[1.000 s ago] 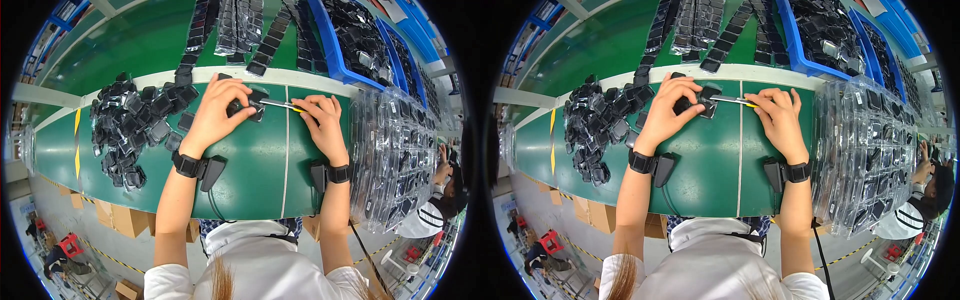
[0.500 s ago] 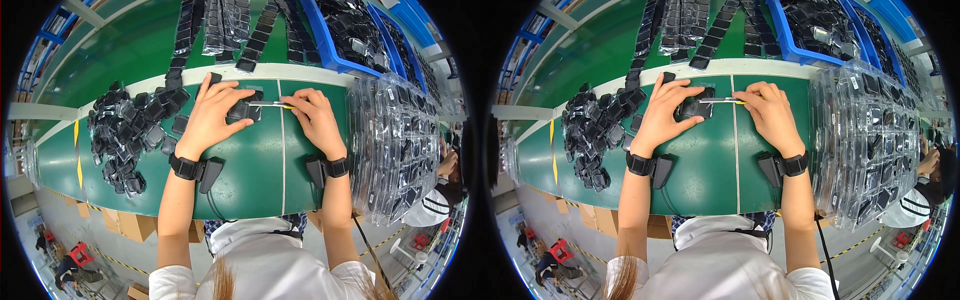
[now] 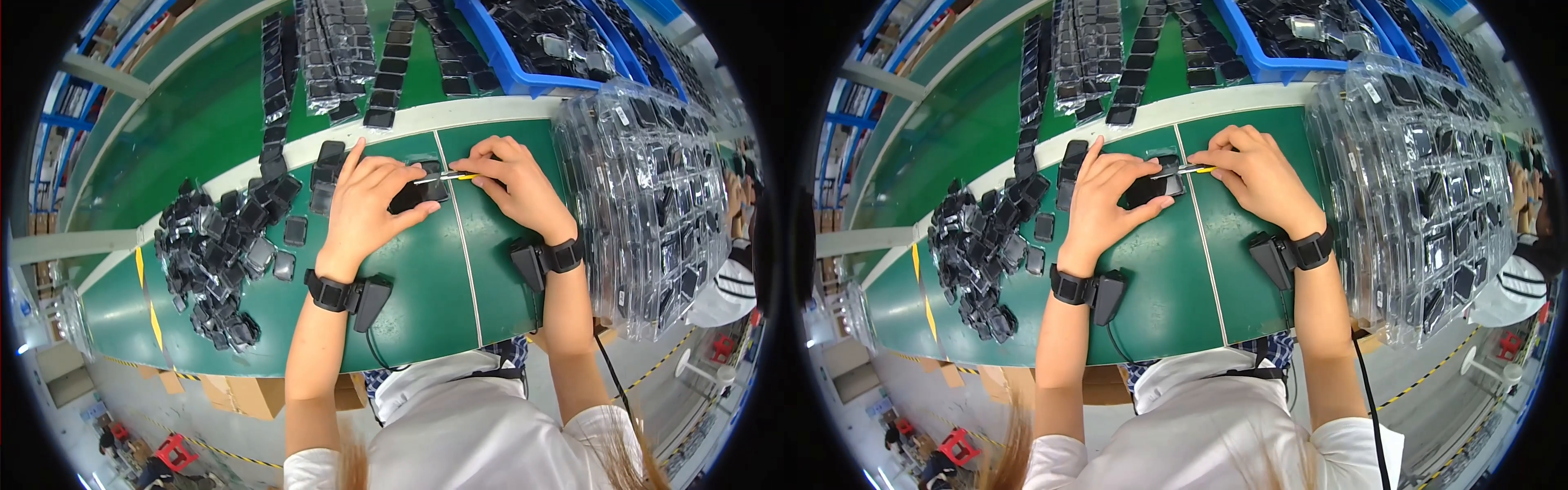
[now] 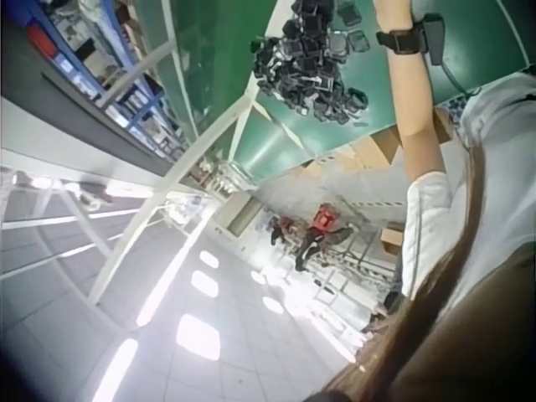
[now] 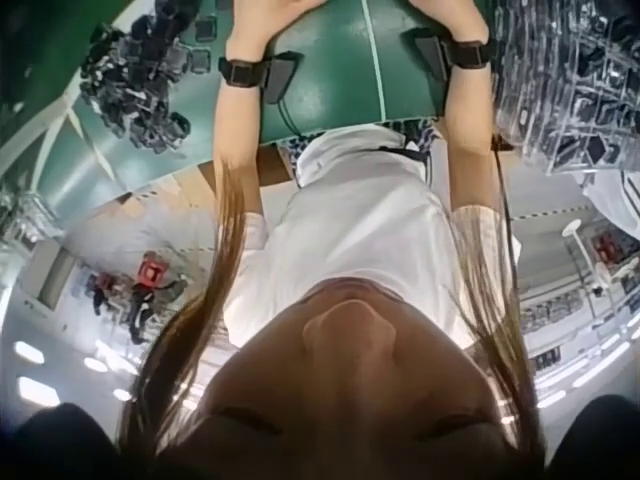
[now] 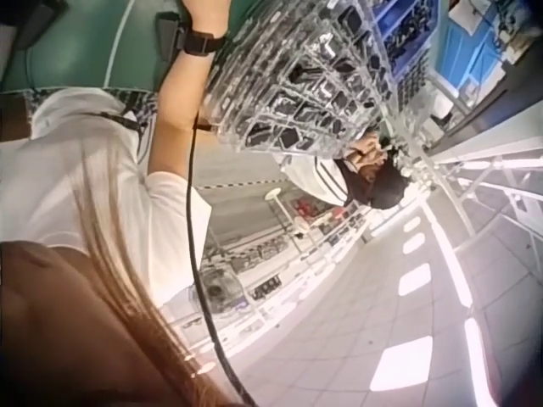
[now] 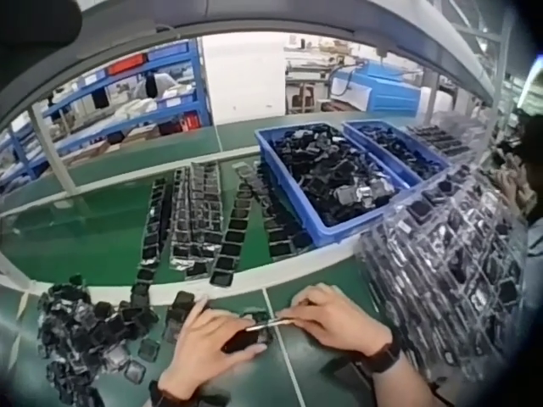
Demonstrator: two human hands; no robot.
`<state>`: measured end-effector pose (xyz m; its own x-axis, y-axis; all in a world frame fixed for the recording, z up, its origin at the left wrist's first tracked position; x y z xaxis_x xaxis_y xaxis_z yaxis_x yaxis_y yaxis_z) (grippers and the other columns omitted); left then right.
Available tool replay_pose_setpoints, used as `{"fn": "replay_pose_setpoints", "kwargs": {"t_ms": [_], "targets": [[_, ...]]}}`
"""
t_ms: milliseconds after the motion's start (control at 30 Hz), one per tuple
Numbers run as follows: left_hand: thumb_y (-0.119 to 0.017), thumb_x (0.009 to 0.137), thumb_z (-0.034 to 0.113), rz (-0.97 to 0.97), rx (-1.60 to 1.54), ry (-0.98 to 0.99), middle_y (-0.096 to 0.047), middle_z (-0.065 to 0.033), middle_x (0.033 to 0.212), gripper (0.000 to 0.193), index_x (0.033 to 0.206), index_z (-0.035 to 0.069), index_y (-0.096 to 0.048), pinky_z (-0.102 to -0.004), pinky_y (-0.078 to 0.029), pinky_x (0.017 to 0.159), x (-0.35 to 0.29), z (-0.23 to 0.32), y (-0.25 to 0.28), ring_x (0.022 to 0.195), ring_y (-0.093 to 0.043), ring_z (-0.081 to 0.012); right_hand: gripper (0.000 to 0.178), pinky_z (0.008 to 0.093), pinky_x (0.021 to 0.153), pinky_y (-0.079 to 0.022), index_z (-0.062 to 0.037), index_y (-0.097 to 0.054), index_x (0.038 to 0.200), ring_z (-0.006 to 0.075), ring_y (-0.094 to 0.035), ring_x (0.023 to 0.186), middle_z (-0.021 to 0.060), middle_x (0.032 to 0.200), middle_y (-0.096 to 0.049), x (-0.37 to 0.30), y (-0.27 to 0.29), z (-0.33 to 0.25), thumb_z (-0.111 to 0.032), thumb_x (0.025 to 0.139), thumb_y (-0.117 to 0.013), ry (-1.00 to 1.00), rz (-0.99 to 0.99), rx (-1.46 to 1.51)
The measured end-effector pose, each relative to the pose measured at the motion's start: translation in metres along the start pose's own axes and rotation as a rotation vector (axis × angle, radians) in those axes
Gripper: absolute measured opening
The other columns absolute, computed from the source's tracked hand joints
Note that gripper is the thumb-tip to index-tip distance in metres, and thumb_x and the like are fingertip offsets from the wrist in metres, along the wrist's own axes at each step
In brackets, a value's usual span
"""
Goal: The person separates small electronic screens from a plastic strip by cutting the connecting film with a utility knife. They occasionally move piles of loose screens aside or pull the strip forward to reach the next item.
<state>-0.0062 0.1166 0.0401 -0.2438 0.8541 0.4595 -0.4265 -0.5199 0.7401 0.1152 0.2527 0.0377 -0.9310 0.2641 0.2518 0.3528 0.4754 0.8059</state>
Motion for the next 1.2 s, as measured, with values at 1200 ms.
{"fn": "replay_pose_setpoints", "kwargs": {"t_ms": [1200], "targets": [[-0.084,0.084,0.023,-0.041,-0.010,0.064,-0.070,0.0045,0.090,0.011,0.093,0.017,-0.080,-0.0454,-0.031,0.115,0.014,-0.005,-0.016,0.099,-0.062,-0.0171,0.026,0.0392,0.098,-0.041,-0.0187,-0.081,0.105,0.0217,-0.059,0.101,-0.0012,0.102,-0.064,-0.011,0.005,0.013,-0.006,0.083,-0.077,-0.017,-0.010,0.139]]}}
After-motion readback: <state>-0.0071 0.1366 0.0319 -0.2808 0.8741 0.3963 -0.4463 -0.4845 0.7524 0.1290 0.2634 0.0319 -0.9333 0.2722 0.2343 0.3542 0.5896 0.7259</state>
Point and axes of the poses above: each hand's wrist, its own x-axis towards the middle knuckle, its own y-axis out of the back of the hand, z = x × y, the point moved 9 cm from there along x, towards the middle knuckle
